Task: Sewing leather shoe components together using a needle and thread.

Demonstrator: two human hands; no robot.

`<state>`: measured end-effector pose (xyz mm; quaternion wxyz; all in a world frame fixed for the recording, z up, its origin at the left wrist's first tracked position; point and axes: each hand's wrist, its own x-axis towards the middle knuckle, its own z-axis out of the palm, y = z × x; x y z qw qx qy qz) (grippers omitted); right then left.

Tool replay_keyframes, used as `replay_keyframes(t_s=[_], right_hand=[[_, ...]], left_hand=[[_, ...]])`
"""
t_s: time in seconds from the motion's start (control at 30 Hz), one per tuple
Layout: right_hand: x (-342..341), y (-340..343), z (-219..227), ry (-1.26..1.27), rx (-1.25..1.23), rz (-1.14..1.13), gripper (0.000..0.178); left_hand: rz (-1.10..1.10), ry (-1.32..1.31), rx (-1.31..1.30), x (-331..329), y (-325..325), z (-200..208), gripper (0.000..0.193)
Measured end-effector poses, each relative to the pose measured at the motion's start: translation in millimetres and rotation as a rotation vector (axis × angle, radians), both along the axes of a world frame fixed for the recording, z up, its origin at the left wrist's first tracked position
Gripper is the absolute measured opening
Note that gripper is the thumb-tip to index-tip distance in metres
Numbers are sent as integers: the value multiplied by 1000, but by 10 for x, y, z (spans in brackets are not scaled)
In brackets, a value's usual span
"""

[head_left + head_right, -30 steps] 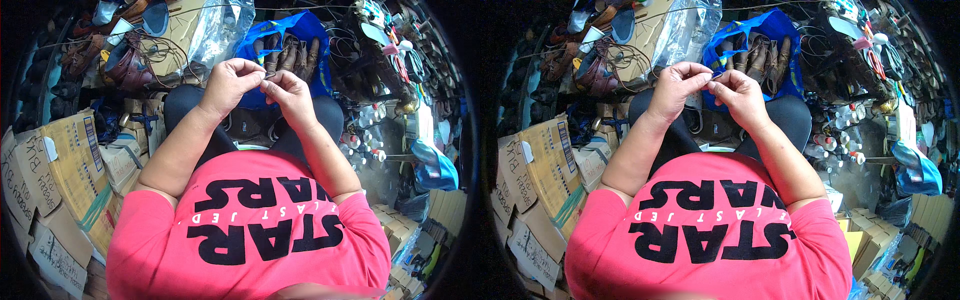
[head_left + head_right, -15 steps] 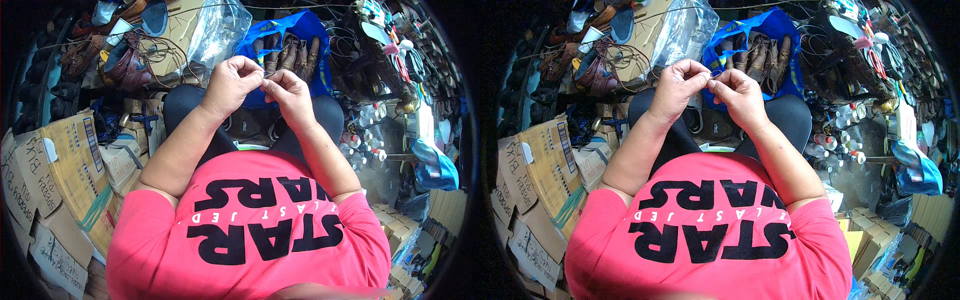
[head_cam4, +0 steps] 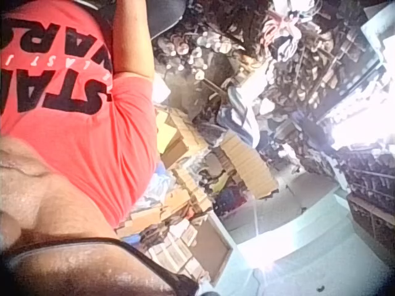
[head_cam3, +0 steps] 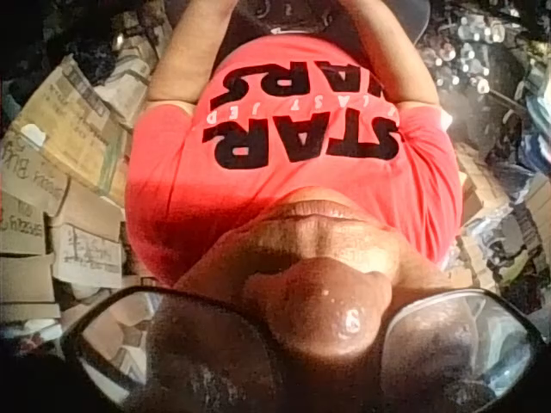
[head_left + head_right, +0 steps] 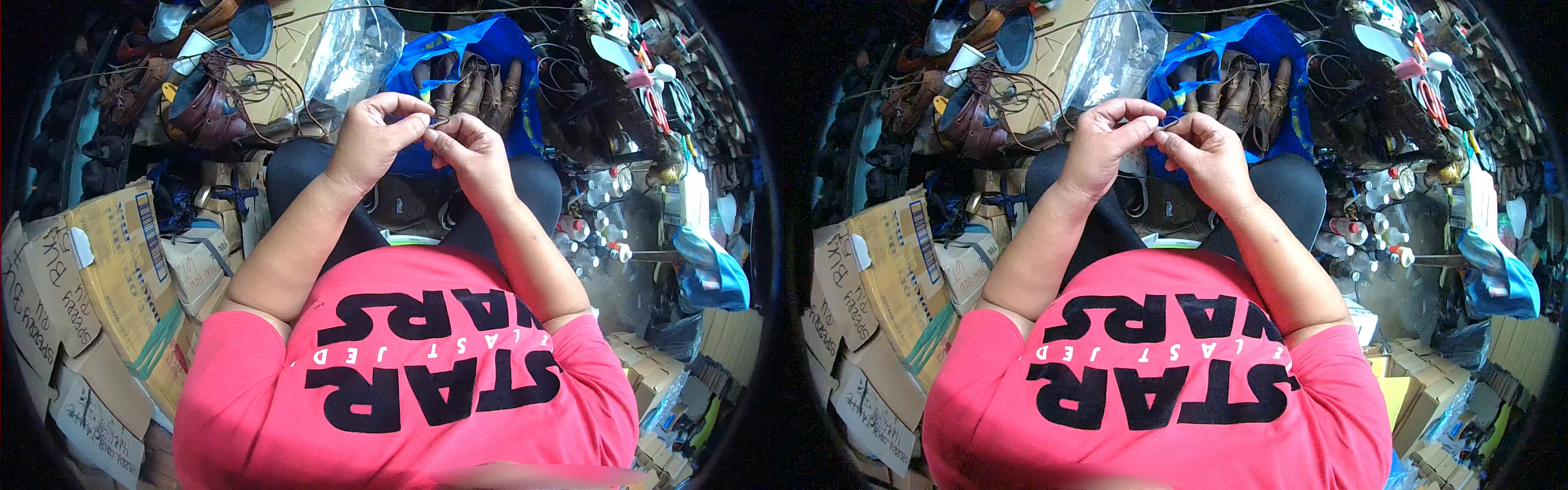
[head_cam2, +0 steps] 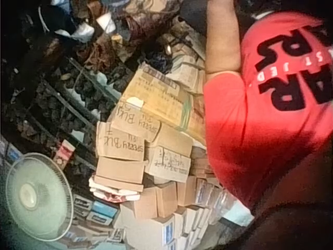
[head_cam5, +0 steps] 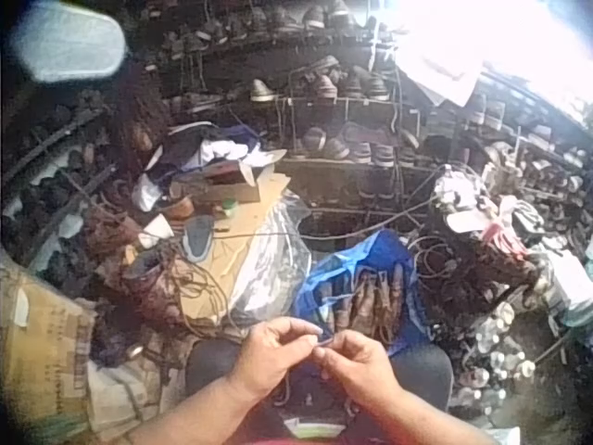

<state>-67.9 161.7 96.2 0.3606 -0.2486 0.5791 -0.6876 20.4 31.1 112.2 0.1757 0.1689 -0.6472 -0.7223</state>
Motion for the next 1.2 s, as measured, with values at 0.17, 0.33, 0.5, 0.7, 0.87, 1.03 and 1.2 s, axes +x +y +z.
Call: replay_keyframes(t_s=[0.17,0.33,0.5,0.7,0.87,1.03,1.2], right_hand=[[-10,11,-10,-17,-5,26,11],[-7,13,-4,-14,25,15,12],[16,11,-13,-31,-11,0,11],[42,-9,-41,-68,-68,-39,13],[16,-15,-55,-111,-114,-39,14],[-22,30,-1,-86,-46,64,14],[-11,26,12,-90,-29,59,11]], left_hand=[[5,-28,-39,-1,2,-4,11],[-3,-1,-11,-5,11,-27,9],[-2,18,-22,-24,50,-54,5],[13,49,-32,-26,72,-85,4],[11,60,28,-22,27,-112,7],[27,49,286,23,33,-51,13],[-37,50,133,46,25,-58,10]])
